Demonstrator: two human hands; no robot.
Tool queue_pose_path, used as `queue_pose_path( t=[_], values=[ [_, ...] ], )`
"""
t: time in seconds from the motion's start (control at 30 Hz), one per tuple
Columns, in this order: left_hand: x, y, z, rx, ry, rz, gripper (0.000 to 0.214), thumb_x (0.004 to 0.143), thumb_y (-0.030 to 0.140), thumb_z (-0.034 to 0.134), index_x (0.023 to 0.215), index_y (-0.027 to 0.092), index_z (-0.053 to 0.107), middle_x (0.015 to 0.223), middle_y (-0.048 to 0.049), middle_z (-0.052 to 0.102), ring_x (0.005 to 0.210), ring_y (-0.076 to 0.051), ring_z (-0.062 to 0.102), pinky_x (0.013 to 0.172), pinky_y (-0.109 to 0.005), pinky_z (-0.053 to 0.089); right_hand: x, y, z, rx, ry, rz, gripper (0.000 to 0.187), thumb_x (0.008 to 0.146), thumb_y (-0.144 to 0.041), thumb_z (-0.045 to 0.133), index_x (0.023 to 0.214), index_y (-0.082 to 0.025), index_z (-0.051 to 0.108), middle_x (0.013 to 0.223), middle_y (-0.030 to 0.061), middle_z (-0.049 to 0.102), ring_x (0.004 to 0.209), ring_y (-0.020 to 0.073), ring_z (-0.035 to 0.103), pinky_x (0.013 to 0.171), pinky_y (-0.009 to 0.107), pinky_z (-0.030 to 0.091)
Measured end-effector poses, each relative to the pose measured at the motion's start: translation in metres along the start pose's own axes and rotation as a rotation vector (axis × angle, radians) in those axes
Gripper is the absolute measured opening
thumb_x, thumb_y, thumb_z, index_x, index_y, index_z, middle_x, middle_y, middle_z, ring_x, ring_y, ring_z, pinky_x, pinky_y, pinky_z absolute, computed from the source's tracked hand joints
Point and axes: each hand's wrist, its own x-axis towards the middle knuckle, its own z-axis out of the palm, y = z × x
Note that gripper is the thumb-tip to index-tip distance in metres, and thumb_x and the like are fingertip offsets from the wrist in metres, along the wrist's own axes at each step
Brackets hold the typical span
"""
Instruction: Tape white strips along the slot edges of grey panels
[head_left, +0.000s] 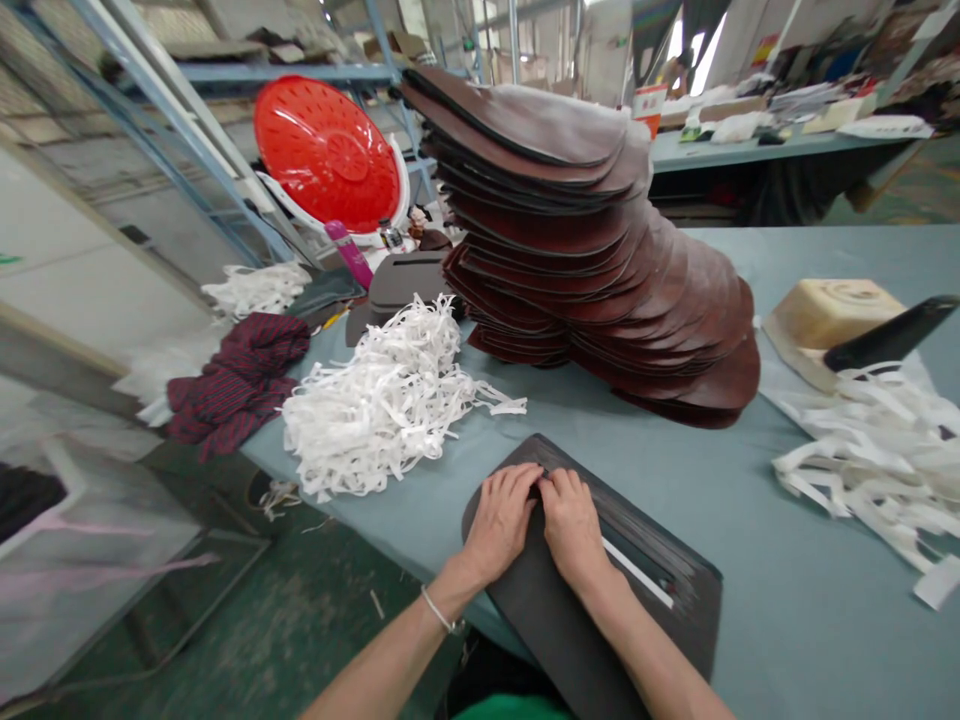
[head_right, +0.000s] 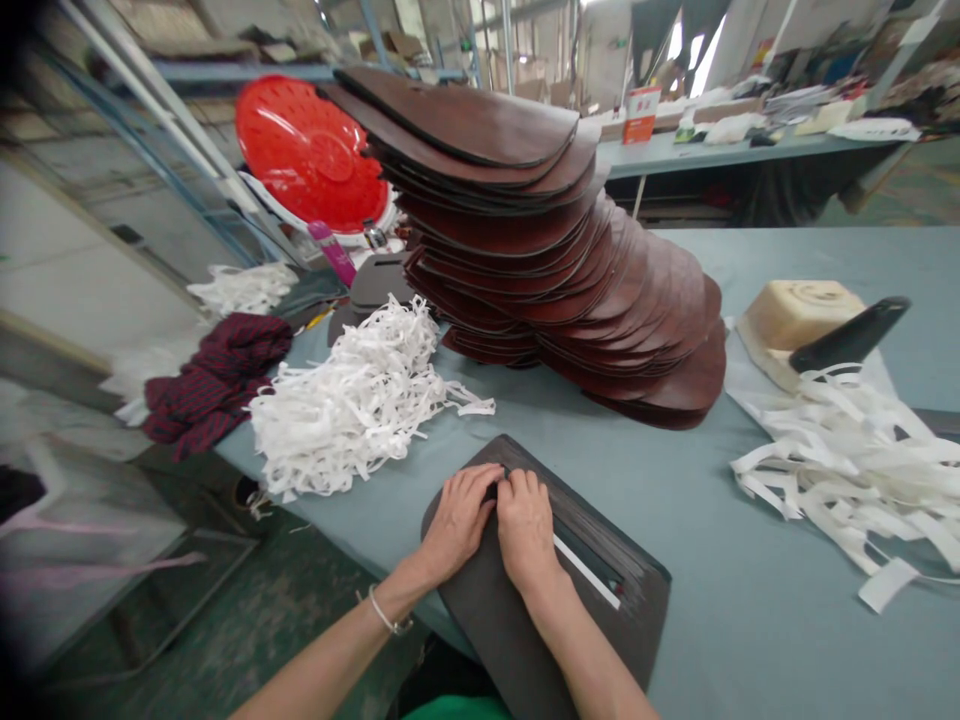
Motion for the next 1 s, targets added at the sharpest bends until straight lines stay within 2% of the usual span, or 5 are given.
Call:
queue_pose_path(
  t=[0.2, 0.53, 0.73, 0.87, 1.0],
  values=[
    [0.0, 0.002, 0.0, 0.079, -0.045, 0.11, 0.03, 0.092, 0.014, 0.04, 0.119, 0.022, 0.051, 0.121, -0.0034, 0.058, 0.118, -0.018, 0.045, 0.099, -0.037, 0.037, -0.029, 0.008, -0.006, -0.111, 0.004, -0.104, 0.024, 0.084, -0.006, 0.045, 0.1, -0.01, 0.062, 0.089, 0.011, 0.058, 0.082, 0.0235, 0.048, 0.069, 0.037, 0.041],
    [-0.003, 0.0, 0.005, 0.168, -0.025, 0.154, 0.031, 0.091, 0.013, 0.042, 0.119, 0.021, 0.053, 0.122, -0.0039, 0.059, 0.118, -0.018, 0.046, 0.098, -0.036, 0.039, -0.137, 0.071, -0.053, -0.16, 0.063, -0.254, 0.031, 0.083, -0.004, 0.042, 0.108, -0.002, 0.06, 0.1, 0.0189, 0.058, 0.094, 0.0287, 0.049, 0.076, 0.044, 0.044],
    [-0.005, -0.001, 0.01, 0.151, -0.022, 0.139, 0.031, 0.091, 0.014, 0.041, 0.119, 0.021, 0.053, 0.12, -0.0055, 0.059, 0.118, -0.021, 0.047, 0.097, -0.039, 0.039, -0.153, 0.08, -0.062, -0.024, 0.027, -0.189, 0.027, 0.086, -0.009, 0.044, 0.109, -0.005, 0.059, 0.101, 0.0165, 0.059, 0.097, 0.026, 0.049, 0.084, 0.044, 0.043],
    [-0.004, -0.006, 0.013, 0.14, -0.005, 0.144, 0.031, 0.09, 0.012, 0.042, 0.116, 0.021, 0.055, 0.119, -0.0072, 0.058, 0.116, -0.022, 0.049, 0.096, -0.04, 0.04, -0.157, 0.082, -0.06, 0.059, 0.028, -0.111, 0.024, 0.089, -0.012, 0.043, 0.105, -0.008, 0.059, 0.113, 0.0164, 0.057, 0.112, 0.0273, 0.045, 0.093, 0.045, 0.039],
    [-0.006, 0.012, 0.012, 0.122, -0.04, 0.18, 0.03, 0.091, 0.014, 0.04, 0.116, 0.021, 0.055, 0.118, -0.0087, 0.058, 0.116, -0.023, 0.048, 0.096, -0.043, 0.041, -0.16, 0.082, -0.058, 0.107, -0.005, -0.129, 0.028, 0.09, -0.011, 0.038, 0.11, -0.012, 0.057, 0.117, 0.0128, 0.058, 0.117, 0.0253, 0.043, 0.098, 0.046, 0.034]
  ],
)
